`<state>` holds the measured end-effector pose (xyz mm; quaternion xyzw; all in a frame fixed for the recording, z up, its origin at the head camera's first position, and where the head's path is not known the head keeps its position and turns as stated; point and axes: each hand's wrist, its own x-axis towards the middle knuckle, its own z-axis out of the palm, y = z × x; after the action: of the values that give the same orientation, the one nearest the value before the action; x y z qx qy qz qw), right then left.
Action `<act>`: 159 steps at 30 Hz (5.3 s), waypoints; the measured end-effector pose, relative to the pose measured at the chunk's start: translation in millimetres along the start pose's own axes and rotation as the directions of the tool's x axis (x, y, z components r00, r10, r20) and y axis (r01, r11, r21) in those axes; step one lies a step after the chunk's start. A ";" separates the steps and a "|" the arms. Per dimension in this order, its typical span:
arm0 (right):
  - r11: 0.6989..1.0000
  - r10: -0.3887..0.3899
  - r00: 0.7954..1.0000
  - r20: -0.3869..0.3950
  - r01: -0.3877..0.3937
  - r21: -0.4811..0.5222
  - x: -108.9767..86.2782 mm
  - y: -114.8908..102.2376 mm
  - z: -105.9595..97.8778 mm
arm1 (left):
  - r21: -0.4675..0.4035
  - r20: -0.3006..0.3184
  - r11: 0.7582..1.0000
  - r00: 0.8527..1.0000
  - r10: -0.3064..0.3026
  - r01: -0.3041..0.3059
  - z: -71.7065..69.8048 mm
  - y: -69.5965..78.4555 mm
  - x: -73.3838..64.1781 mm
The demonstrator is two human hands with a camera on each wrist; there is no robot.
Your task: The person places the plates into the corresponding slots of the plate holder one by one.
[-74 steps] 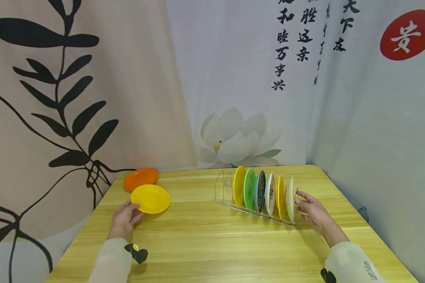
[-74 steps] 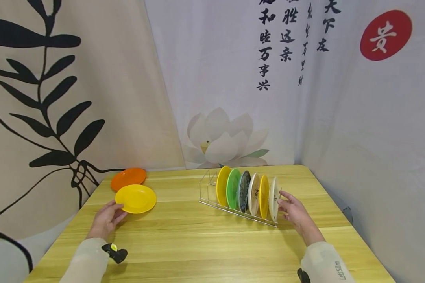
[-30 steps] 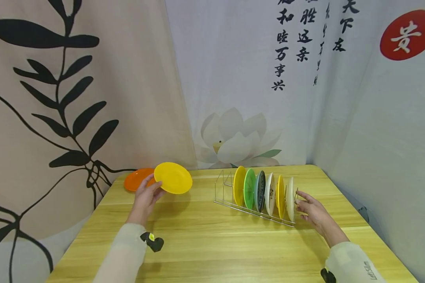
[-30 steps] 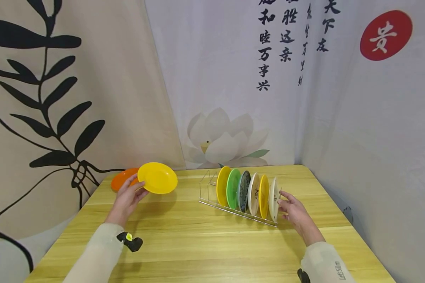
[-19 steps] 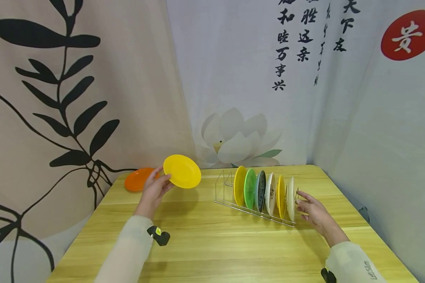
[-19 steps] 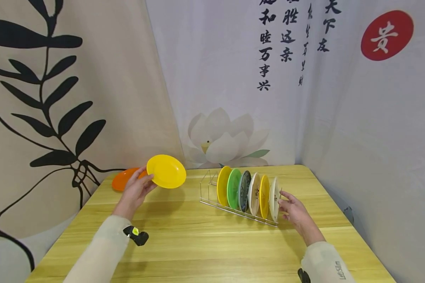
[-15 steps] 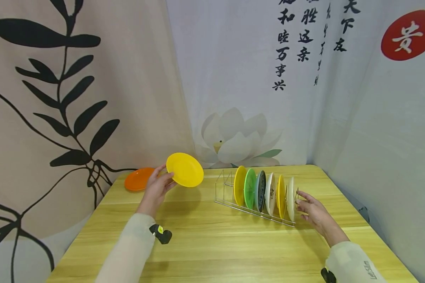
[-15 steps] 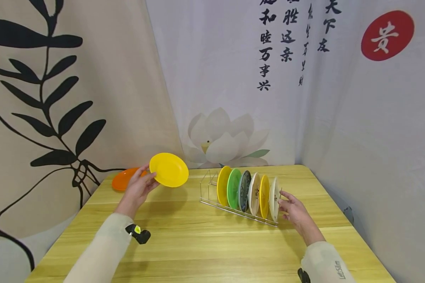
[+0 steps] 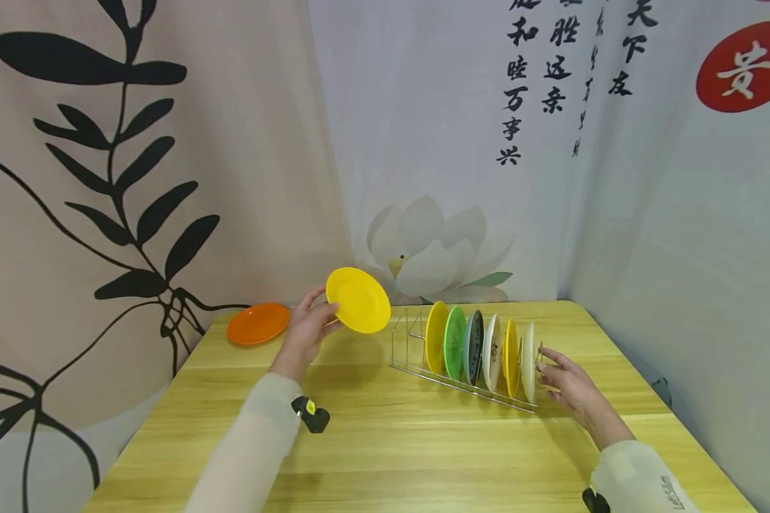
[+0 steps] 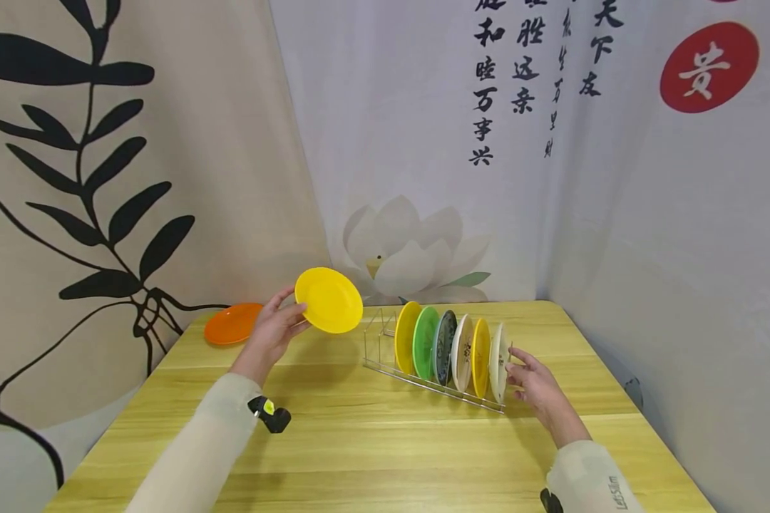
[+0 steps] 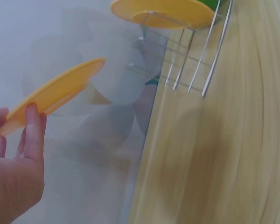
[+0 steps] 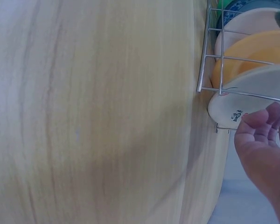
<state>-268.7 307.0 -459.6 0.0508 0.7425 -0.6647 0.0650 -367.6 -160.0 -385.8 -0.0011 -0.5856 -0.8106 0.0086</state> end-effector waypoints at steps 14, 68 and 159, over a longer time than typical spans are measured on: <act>1.000 -0.003 1.000 0.005 0.003 0.008 2.7 1.3 -1.6 | 0.043 0.067 0.999 0.998 0.005 -0.008 38.7 -9.9 5.1; 1.000 0.007 1.000 -0.009 -0.007 -0.001 3.4 1.6 -2.6 | 0.246 0.104 0.968 0.992 -0.073 0.045 95.5 -76.9 12.0; 1.000 -0.010 0.999 -0.052 0.011 0.026 3.0 3.2 -0.3 | -0.133 -0.581 0.980 0.789 -0.201 0.151 -159.3 -59.4 33.2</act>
<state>-271.2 307.6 -463.2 0.0652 0.7355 -0.6731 0.0415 -400.4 -293.0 -492.0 0.3053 -0.5188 -0.7902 0.1147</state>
